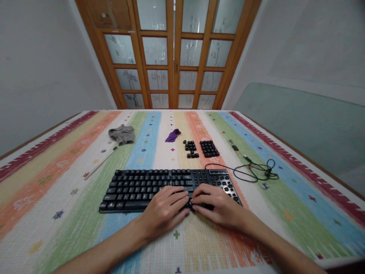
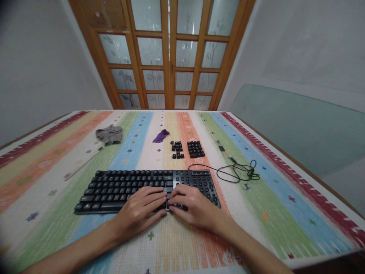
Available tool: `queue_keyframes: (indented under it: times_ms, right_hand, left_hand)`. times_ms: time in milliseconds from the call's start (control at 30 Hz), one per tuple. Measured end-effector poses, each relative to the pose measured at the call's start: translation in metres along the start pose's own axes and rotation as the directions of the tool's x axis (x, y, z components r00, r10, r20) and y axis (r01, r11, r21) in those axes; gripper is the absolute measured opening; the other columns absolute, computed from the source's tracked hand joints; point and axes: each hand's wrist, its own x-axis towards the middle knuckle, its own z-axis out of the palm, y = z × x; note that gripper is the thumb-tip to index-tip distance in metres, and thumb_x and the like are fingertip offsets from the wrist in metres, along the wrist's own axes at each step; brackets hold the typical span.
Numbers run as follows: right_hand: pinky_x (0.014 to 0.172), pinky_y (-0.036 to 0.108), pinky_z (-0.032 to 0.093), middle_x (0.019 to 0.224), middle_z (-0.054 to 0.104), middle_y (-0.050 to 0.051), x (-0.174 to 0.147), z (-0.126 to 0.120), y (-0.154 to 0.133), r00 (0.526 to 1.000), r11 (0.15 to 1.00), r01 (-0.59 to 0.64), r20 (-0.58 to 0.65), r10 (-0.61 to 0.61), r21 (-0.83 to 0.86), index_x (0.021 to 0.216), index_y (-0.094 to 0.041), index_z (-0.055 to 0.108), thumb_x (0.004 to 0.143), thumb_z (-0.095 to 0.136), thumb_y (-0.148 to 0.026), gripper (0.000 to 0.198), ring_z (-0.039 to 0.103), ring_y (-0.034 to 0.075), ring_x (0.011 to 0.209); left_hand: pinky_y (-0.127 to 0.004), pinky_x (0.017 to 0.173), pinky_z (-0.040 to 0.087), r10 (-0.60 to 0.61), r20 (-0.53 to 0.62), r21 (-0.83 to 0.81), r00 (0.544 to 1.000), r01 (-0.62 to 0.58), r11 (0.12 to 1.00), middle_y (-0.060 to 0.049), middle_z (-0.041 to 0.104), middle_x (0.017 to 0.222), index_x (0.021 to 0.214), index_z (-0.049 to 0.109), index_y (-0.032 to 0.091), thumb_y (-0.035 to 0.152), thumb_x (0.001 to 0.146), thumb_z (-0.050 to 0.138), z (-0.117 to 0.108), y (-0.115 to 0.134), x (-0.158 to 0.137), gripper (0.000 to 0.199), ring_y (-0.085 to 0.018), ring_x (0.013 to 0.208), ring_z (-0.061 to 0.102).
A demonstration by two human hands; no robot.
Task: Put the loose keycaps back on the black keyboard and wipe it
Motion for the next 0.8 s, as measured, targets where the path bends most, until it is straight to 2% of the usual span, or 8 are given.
queue_keyframes:
  times_ms: [300, 533, 667, 800]
  right_hand:
    - [0.073, 0.032, 0.054, 0.094, 0.067, 0.009, -0.0014, 0.0008, -0.0014, 0.998, 0.996, 0.069, 0.004, -0.069, -0.059, 0.096, -0.016, 0.071, 0.094, 0.058, -0.014, 0.013, 0.062, 0.018, 0.085]
    - [0.068, 0.032, 0.047, 0.083, 0.063, 0.009, 0.002, 0.0008, -0.0069, 0.996, 0.985, 0.084, 0.012, -0.084, -0.151, 0.076, -0.015, 0.067, 0.089, 0.055, -0.008, 0.019, 0.053, 0.018, 0.078]
    - [0.065, 0.031, 0.043, 0.08, 0.06, 0.007, 0.0019, 0.0025, -0.0072, 0.994, 0.972, 0.109, -0.002, -0.112, -0.208, 0.071, -0.016, 0.065, 0.086, 0.055, -0.006, 0.021, 0.05, 0.018, 0.074]
    - [0.064, 0.03, 0.041, 0.08, 0.059, 0.007, 0.0006, 0.0048, -0.0063, 0.997, 0.976, 0.068, -0.014, -0.073, -0.206, 0.072, -0.017, 0.065, 0.086, 0.056, -0.007, 0.02, 0.049, 0.018, 0.075]
  left_hand:
    - [-0.039, 0.09, 0.053, -0.002, -0.018, -0.003, 1.0, 0.002, 1.0, -0.006, 0.073, 0.105, 0.108, 0.066, 0.015, 0.022, 0.096, 0.057, 0.0042, -0.0007, 0.0016, 0.017, -0.022, 0.104, 0.065]
    - [-0.039, 0.088, 0.054, 0.024, -0.013, 0.001, 1.0, -0.024, 1.0, -0.006, 0.073, 0.104, 0.105, 0.066, 0.015, 0.017, 0.095, 0.057, 0.0039, 0.0, 0.0029, 0.014, -0.021, 0.104, 0.066]
    - [-0.037, 0.093, 0.055, 0.059, -0.012, 0.01, 0.998, -0.059, 0.998, -0.006, 0.074, 0.106, 0.105, 0.067, 0.014, 0.015, 0.095, 0.055, 0.007, 0.0013, 0.0021, 0.016, -0.02, 0.108, 0.066]
    - [-0.036, 0.099, 0.054, 0.062, 0.001, 0.01, 0.998, -0.062, 0.998, -0.008, 0.073, 0.11, 0.104, 0.067, 0.013, 0.014, 0.096, 0.053, 0.0101, 0.0025, 0.0014, 0.016, -0.018, 0.11, 0.067]
